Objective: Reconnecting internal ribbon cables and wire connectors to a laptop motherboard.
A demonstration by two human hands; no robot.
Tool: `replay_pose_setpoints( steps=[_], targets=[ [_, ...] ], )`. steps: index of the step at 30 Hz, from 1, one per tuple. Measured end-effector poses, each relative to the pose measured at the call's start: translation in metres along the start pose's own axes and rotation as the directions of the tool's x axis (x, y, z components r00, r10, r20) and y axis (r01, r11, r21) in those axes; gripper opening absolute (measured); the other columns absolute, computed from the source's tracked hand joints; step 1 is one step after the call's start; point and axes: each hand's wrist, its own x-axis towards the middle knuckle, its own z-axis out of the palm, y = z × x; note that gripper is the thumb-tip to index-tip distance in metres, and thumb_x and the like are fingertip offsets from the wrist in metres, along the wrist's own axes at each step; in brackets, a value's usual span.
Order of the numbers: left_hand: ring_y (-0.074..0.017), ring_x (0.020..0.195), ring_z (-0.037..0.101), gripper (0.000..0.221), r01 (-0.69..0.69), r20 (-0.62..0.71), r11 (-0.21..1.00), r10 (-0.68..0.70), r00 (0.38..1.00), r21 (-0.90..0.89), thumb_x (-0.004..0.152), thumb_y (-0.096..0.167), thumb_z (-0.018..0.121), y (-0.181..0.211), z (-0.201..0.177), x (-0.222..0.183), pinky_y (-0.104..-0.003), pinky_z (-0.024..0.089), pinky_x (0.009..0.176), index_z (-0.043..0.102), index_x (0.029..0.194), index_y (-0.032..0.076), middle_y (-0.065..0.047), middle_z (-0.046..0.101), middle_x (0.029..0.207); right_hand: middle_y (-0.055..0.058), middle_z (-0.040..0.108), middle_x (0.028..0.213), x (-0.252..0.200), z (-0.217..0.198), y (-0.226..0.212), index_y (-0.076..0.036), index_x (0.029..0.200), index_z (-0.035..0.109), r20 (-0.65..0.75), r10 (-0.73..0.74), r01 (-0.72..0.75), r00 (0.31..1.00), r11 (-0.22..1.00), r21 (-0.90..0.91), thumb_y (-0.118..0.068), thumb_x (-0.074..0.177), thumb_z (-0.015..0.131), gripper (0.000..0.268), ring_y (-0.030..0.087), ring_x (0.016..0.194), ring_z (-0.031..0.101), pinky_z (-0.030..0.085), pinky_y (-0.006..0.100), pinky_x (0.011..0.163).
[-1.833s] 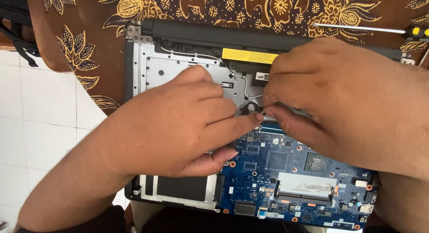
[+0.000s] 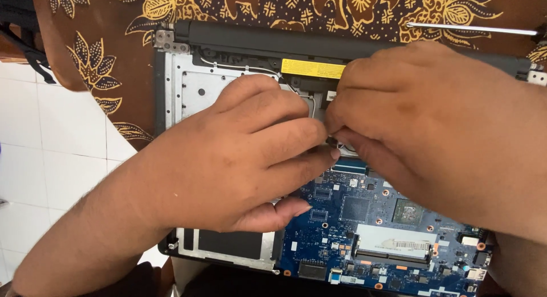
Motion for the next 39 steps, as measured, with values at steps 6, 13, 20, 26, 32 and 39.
replay_pose_setpoints(
  steps=[6,13,20,26,32,39],
  targets=[
    [-0.0314,0.111,0.055,0.046,0.005,0.005,0.999,-0.005,1.0,0.041,0.087,0.038,0.078,0.001,0.0,-0.001,-0.052,0.044,0.095,0.07,0.118,0.006,-0.008,0.054,0.113,-0.001,0.064,0.092,-0.004,-0.005,0.007,-0.022,0.1,0.07,-0.022,-0.071,0.073,0.997,0.988,0.135,-0.02,0.091,0.064,0.011,0.028,0.081,0.062,0.049,0.048,0.077],
    [-0.0325,0.113,0.053,0.044,-0.005,-0.018,0.999,0.006,1.0,0.045,0.087,0.036,0.079,0.0,0.0,-0.003,-0.053,0.044,0.097,0.072,0.118,0.006,-0.009,0.054,0.117,-0.001,0.066,0.082,-0.004,-0.006,0.003,-0.02,0.087,0.071,-0.017,-0.016,0.018,1.0,0.986,0.164,-0.028,0.091,0.069,0.009,0.027,0.075,0.063,0.049,0.046,0.075],
    [-0.0371,0.108,0.057,0.033,-0.01,-0.07,0.995,0.003,0.998,-0.1,0.098,0.027,0.066,0.0,-0.001,-0.001,-0.055,0.046,0.1,0.065,0.113,-0.002,-0.015,0.06,0.114,0.0,0.064,0.079,0.0,-0.002,-0.008,-0.018,0.087,0.071,-0.023,0.088,-0.085,0.996,0.988,0.129,-0.025,0.09,0.067,0.009,0.027,0.075,0.062,0.049,0.045,0.082],
    [-0.0358,0.11,0.058,0.037,-0.005,-0.051,0.994,-0.001,0.999,-0.107,0.096,0.028,0.069,0.0,0.0,0.0,-0.053,0.048,0.101,0.067,0.115,-0.003,-0.015,0.063,0.114,-0.005,0.06,0.063,0.006,0.001,-0.018,-0.02,0.071,0.07,-0.054,0.183,-0.177,0.982,0.978,0.106,-0.024,0.085,0.07,0.015,0.022,0.067,0.06,0.048,0.042,0.078],
    [-0.0349,0.112,0.055,0.038,-0.012,-0.03,1.0,0.011,0.999,-0.021,0.093,0.029,0.073,-0.001,0.0,-0.001,-0.054,0.048,0.099,0.068,0.114,-0.001,-0.012,0.058,0.111,-0.005,0.064,0.068,0.007,0.003,-0.022,-0.023,0.07,0.073,-0.01,0.313,-0.313,0.95,0.949,0.027,-0.03,0.087,0.069,0.018,0.026,0.078,0.063,0.051,0.044,0.079],
    [-0.0296,0.109,0.054,0.045,-0.019,-0.032,0.988,0.024,0.999,0.153,0.09,0.036,0.08,0.001,0.002,-0.006,-0.049,0.051,0.102,0.072,0.116,0.0,-0.006,0.053,0.107,0.0,0.067,0.076,0.005,0.005,-0.019,-0.019,0.077,0.073,-0.032,0.257,-0.255,0.966,0.965,0.066,-0.021,0.087,0.073,0.01,0.03,0.08,0.064,0.05,0.049,0.076]
  ],
)
